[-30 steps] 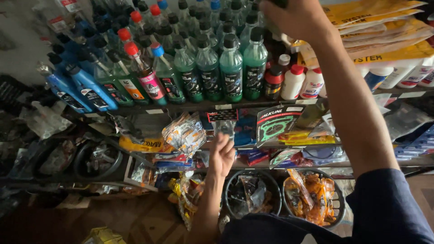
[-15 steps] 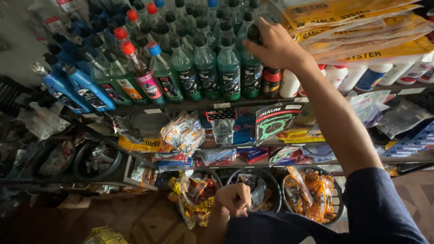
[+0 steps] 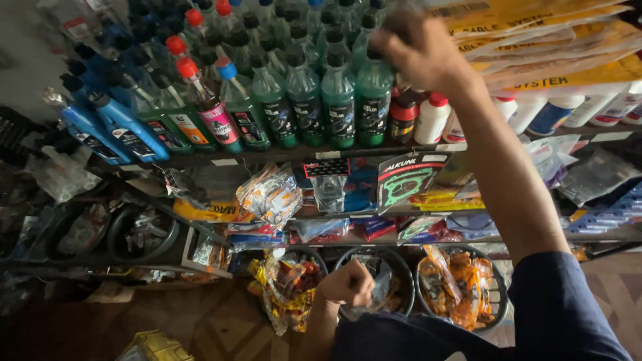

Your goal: Wiping down liquid bottles with a cloth and organizing them on a metal shop shelf.

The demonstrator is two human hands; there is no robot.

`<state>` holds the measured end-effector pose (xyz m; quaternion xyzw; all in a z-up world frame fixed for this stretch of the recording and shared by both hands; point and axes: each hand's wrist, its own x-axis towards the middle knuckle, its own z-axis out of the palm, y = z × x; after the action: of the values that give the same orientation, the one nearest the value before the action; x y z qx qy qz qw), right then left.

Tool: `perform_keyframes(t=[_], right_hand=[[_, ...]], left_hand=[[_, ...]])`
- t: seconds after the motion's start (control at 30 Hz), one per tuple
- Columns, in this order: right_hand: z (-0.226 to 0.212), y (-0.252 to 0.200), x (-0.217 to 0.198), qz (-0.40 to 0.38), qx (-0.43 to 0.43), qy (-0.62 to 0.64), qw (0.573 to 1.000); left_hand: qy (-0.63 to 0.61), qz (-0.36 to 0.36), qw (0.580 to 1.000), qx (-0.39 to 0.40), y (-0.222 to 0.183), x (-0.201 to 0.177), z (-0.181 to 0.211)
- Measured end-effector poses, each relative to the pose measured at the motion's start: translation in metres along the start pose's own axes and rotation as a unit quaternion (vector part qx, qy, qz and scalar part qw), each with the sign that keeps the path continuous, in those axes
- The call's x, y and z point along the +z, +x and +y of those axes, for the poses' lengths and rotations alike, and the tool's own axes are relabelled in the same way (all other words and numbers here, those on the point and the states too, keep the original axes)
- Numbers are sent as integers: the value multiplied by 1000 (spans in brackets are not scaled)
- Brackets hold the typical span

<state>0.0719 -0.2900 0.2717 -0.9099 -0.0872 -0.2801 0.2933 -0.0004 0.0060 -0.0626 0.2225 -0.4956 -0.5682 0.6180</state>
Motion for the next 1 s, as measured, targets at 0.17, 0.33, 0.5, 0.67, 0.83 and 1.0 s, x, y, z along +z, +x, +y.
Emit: perform_keyframes(t=[0.17,0.33,0.5,0.67,0.83,1.0], right_hand=[[24,21,-12,121,-135,-58,982],[48,59,0,34,-9,-183,982],[53,88,12,-8,39,-213,976],[57,106,17,-106,93,-220,965],[65,110,22,-116,118,-205,965],[74,112,21,-18,19,-258,966]], left_hand=[[302,367,846,-241,20,12,-29],[612,385,493,-483,36,43,-60],[706,355,344,-508,47,42,-56],[781,530,321,-80,64,49,-37],[798,534,254,119,51,51,-25],[787,411,363,281,34,39,-28]])
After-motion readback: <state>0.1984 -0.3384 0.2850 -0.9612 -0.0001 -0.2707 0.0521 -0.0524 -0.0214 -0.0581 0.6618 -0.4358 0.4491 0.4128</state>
